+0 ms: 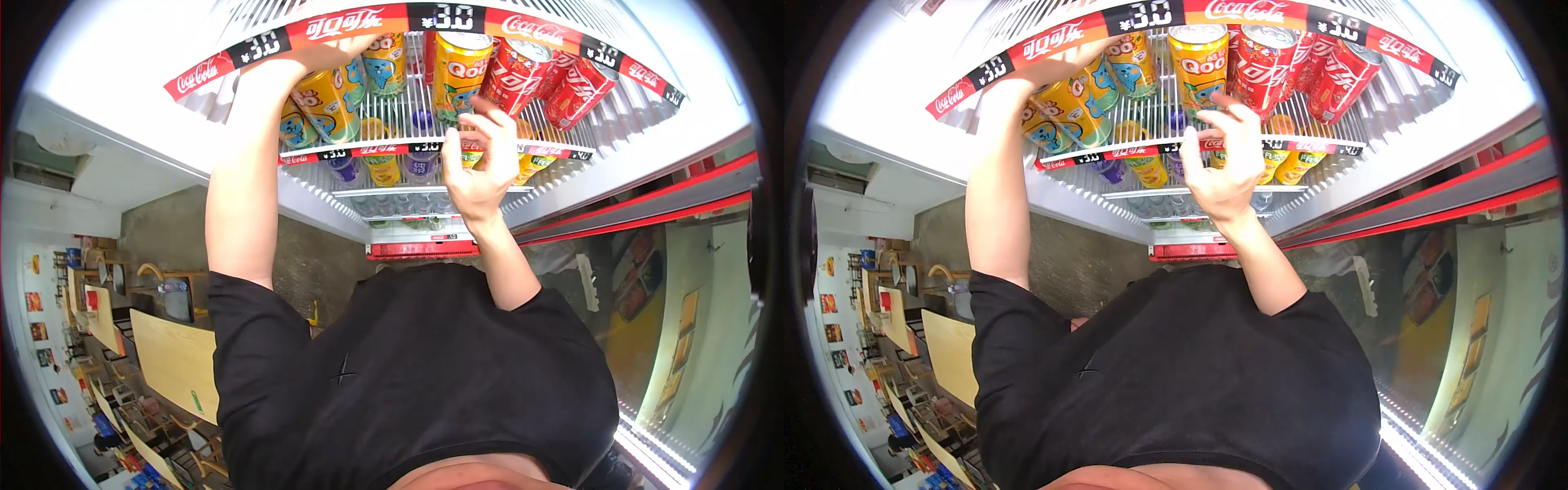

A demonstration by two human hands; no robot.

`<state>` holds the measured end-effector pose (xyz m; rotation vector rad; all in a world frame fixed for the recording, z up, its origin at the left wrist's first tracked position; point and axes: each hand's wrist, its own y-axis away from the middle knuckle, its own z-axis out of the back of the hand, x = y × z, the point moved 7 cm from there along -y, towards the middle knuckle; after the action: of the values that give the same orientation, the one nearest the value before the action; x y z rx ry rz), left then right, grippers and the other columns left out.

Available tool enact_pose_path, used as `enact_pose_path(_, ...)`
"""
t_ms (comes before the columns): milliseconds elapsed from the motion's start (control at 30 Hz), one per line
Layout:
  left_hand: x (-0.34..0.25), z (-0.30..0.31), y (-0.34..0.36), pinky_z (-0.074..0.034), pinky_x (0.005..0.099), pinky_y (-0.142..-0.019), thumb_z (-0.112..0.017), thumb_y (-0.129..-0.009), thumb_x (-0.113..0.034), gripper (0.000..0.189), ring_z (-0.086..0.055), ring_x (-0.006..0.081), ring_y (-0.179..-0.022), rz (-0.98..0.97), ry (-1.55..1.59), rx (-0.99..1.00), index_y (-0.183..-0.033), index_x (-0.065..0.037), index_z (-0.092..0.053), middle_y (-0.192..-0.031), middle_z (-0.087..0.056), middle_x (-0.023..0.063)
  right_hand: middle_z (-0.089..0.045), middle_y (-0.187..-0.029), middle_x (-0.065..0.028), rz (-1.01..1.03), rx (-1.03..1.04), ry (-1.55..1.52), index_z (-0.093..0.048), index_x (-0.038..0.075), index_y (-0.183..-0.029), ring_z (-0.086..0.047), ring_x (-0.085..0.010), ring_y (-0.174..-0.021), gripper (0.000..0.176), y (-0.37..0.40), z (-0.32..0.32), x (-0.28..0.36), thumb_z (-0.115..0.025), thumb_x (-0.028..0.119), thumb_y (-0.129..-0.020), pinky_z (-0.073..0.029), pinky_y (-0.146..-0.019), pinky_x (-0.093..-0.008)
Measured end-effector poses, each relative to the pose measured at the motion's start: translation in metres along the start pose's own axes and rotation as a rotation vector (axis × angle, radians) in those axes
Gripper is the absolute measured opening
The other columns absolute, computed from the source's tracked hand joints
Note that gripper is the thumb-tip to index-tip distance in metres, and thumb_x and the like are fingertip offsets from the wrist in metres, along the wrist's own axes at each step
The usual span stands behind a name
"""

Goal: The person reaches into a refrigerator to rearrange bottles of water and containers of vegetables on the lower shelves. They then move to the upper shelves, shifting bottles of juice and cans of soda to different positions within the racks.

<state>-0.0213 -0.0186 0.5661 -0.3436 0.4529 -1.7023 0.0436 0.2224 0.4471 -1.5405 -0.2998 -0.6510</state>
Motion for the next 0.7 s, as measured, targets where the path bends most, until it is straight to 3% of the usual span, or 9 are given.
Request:
enact_pose_path(233, -0.001, 0.001, 0.006, -0.043, 0.0422, -0.111, -0.059, -0.094, -0.053, 0.059, -0.057, 0.0299, -0.129, -0.002, 0.033, -0.043, -0.137, -0.013, -0.060, -0.141, -0.061, 0.0123, -0.062, -0.133, -0.0241, -0.308, 0.116, 0.058, -0.049, -0.005, -0.138, -0.067, -0.0157, -0.074, 0.065, -0.010, -0.010, -0.016, -0.078, 0.002, -0.081, -0.054, -0.065, -0.0268)
enact_pose_path(300, -0.002, 0.001, 0.008, -0.043, 0.0424, -0.111, -0.060, -0.093, -0.054, 0.059, -0.057, 0.0302, -0.129, -0.001, 0.044, -0.057, -0.137, -0.014, -0.060, -0.141, -0.061, 0.0124, -0.065, -0.129, -0.0226, -0.316, 0.105, 0.065, -0.043, -0.006, -0.143, -0.065, -0.0154, -0.068, 0.075, -0.017, -0.015, -0.013, -0.081, 0.006, -0.080, -0.052, -0.063, -0.0277)
enact_pose_path(400, -0.004, 0.001, 0.010, -0.043, 0.0426, -0.111, -0.060, -0.093, -0.054, 0.060, -0.056, 0.0306, -0.129, 0.011, 0.063, -0.082, -0.138, -0.014, -0.060, -0.141, -0.060, 0.0124, -0.066, -0.126, -0.0221, -0.267, 0.148, 0.165, -0.041, -0.006, -0.143, -0.065, -0.0163, -0.067, 0.080, -0.024, -0.021, -0.016, -0.084, 0.013, -0.079, -0.053, -0.063, -0.0301)
enact_pose_path(500, -0.004, -0.001, 0.009, -0.043, 0.0429, -0.111, -0.061, -0.092, -0.055, 0.061, -0.056, 0.0311, -0.129, 0.027, 0.087, -0.097, -0.138, -0.015, -0.060, -0.142, -0.060, 0.0125, -0.068, -0.121, -0.0209, -0.346, 0.254, 0.231, -0.045, -0.005, -0.141, -0.066, -0.0164, -0.067, 0.080, -0.027, -0.031, -0.022, -0.087, 0.021, -0.078, -0.055, -0.066, -0.0324)
enact_pose_path(600, -0.004, -0.002, 0.009, -0.042, 0.0431, -0.111, -0.062, -0.092, -0.056, 0.061, -0.056, 0.0315, -0.130, 0.034, 0.095, -0.107, -0.138, -0.016, -0.061, -0.142, -0.060, 0.0126, -0.068, -0.117, -0.0203, -0.357, 0.343, 0.292, -0.051, -0.004, -0.136, -0.070, -0.0211, -0.075, 0.076, -0.028, -0.041, -0.022, -0.088, 0.028, -0.077, -0.057, -0.072, -0.0355)
enact_pose_path(700, -0.002, -0.003, 0.008, -0.042, 0.0434, -0.112, -0.063, -0.091, -0.057, 0.062, -0.056, 0.0319, -0.130, 0.042, 0.094, -0.129, -0.138, -0.016, -0.061, -0.143, -0.060, 0.0127, -0.069, -0.111, -0.0168, -0.235, 0.378, 0.394, -0.061, -0.002, -0.125, -0.071, -0.0298, -0.090, 0.070, -0.026, -0.050, -0.028, -0.089, 0.037, -0.074, -0.057, -0.080, -0.0399)
